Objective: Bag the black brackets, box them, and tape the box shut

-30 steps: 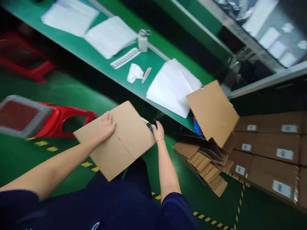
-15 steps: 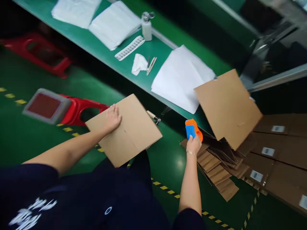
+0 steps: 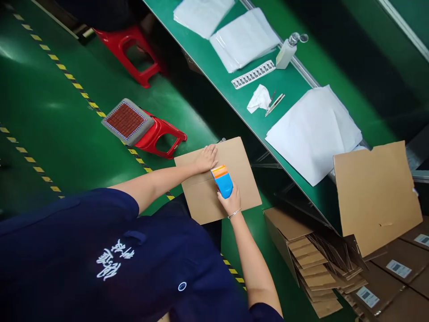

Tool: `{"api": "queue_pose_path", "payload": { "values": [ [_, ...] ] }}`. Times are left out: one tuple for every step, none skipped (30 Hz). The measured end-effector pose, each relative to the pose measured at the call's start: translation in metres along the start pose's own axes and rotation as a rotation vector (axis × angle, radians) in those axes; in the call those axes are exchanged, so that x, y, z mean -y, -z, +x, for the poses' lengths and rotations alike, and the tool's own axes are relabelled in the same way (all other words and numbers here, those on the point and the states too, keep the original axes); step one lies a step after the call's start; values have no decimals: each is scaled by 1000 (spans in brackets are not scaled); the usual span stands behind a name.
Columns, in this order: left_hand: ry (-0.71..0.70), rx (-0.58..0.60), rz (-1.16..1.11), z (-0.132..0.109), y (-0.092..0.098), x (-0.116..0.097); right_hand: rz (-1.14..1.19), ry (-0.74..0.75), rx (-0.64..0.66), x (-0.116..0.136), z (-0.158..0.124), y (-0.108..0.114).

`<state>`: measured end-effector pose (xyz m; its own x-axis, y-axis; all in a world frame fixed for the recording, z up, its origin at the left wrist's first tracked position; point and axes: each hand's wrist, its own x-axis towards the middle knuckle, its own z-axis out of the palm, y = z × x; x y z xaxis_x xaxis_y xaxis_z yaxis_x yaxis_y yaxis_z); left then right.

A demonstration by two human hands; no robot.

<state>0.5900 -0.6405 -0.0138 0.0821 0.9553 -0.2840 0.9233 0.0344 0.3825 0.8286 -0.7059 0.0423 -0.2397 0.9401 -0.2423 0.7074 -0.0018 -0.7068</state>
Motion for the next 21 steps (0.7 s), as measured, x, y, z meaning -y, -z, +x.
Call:
{"api": "queue_pose_path", "payload": {
  "values": [
    [-26,12,-25,2,3,6,-40,1,-3,-1,-1,-6],
    [-51,24,-52,4,6,11,-65,0,-6,-2,-3,-10],
    [-72,33,-81,6,9,15,-85,0,-11,-2,-4,-11],
    [-87,39,-112,8,11,19,-107,5,-17,-2,-6,-12],
    [-97,42,-145,11,13,22,-129,12,-22,-1,-6,-13],
    [-103,43,-179,13,14,24,-149,20,-26,1,-4,-14],
    [-106,45,-215,15,16,24,-167,30,-27,4,-2,-16],
    [-106,46,-254,17,17,24,-184,41,-25,6,0,-19],
    [-103,48,-294,18,20,24,-200,51,-22,8,3,-23],
    [-96,50,-336,20,22,24,-215,59,-18,9,6,-27],
    [-84,52,-379,21,26,24,-230,65,-16,9,7,-32],
    [-66,49,-423,21,31,24,-244,69,-16,9,8,-36],
    [-41,43,-469,20,35,25,-257,71,-19,8,8,-39],
    [-12,38,-515,17,40,25,-268,73,-22,7,8,-41],
    [16,40,-563,12,45,25,-278,76,-24,6,7,-41],
    [39,56,-614,7,48,25,-286,81,-24,6,6,-41],
    [54,86,-666,0,51,24,-292,87,-22,5,5,-40],
    [60,128,-720,-7,53,22,-298,95,-21,6,5,-40],
    [59,172,-774,-13,54,19,-303,102,-19,7,4,-39],
    [57,210,-825,-19,54,16,-310,109,-17,8,4,-38],
    [59,237,-872,-23,54,13,-317,115,-15,10,4,-37]
  ]
}}
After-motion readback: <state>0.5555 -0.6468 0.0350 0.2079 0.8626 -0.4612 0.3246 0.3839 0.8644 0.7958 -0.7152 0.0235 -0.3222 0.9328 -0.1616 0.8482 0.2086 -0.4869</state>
